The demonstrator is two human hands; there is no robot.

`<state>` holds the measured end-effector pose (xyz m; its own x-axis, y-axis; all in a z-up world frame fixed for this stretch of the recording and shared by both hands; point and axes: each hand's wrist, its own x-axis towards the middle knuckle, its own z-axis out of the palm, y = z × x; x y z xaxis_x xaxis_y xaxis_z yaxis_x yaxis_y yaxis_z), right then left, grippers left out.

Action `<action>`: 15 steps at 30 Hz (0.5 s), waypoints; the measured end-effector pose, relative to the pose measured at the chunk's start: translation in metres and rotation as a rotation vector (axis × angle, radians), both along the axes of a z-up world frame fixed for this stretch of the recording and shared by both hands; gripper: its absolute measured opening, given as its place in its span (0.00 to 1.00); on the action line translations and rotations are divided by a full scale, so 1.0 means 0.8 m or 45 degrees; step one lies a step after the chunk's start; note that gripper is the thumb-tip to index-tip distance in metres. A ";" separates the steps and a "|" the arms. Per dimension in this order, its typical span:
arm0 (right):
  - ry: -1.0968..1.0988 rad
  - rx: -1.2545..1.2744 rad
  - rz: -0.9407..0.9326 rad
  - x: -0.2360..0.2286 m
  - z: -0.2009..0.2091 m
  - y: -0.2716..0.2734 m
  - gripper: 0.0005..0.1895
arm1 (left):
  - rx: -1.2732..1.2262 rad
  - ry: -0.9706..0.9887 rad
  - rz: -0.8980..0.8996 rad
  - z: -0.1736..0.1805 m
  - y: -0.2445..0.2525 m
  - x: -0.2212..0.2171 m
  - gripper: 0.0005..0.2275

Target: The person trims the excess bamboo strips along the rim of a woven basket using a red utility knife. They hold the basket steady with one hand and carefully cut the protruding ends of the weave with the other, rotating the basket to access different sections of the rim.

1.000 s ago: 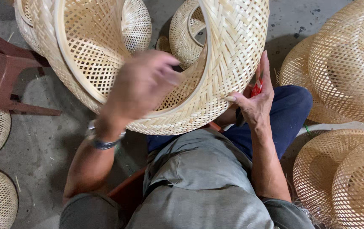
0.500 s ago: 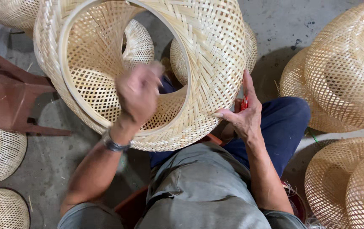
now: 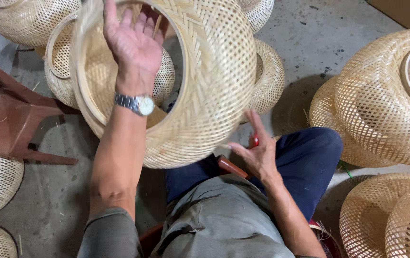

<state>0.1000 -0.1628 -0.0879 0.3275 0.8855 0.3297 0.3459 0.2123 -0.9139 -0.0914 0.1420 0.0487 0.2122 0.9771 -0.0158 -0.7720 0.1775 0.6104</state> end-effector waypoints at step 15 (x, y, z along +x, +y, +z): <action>0.573 -0.155 0.094 0.025 0.004 0.043 0.30 | 0.566 0.102 0.004 0.014 -0.036 -0.011 0.07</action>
<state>0.1197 -0.1280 -0.0849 0.3490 0.9351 0.0616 -0.1026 0.1034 -0.9893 -0.1005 0.1135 0.0599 0.2246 0.8934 0.3891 -0.7191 -0.1175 0.6849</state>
